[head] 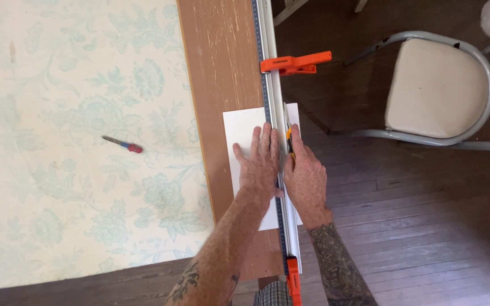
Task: Cutting a white board using a utility knife and straight edge, followed by measuring and marking another board with a ruler and pen.
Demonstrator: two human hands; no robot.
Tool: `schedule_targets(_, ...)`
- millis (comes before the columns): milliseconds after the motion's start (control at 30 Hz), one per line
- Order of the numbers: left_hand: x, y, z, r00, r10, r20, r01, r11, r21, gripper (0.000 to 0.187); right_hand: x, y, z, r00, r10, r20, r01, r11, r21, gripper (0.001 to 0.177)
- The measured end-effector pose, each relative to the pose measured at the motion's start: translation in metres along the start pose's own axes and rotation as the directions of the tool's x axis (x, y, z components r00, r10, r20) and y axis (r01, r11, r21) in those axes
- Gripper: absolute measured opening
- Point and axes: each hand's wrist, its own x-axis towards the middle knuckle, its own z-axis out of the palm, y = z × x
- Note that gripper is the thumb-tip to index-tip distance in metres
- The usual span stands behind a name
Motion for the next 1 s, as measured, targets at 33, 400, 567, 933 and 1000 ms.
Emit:
schedule_targets(33, 0.001, 0.0, 0.0, 1.0, 0.0, 0.0, 0.0, 1.0, 0.001, 0.143, 0.001, -0.003, -0.002, 1.0, 0.0, 0.0, 0.0, 1.0, 0.001, 0.064)
schedule_targets(400, -0.002, 0.0, -0.003, 1.0, -0.004, 0.01, 0.004, 1.0, -0.001, 0.143, -0.012, 0.0, -0.009, 0.997, -0.055, 0.055, 0.058, 0.997, -0.051, 0.062)
schedule_targets(567, 0.003, 0.0, 0.005, 1.0, -0.004, -0.002, 0.004, 1.0, -0.017, 0.146, -0.045, 0.016, -0.01, 0.994, -0.054, 0.09, 0.056, 0.998, -0.02, 0.065)
schedule_targets(933, 0.019, 0.005, 0.031, 0.993, -0.078, -0.094, 0.091, 0.985, 0.148, 0.167, -0.146, 0.05, -0.014, 0.938, 0.147, 0.314, -0.148, 0.989, -0.021, 0.062)
schedule_targets(1000, 0.016, 0.002, 0.025, 0.997, -0.065, -0.034, 0.069, 0.983, 0.168, 0.164, -0.169, 0.056, -0.012, 0.932, 0.134, 0.337, -0.117, 0.991, -0.07, 0.066)
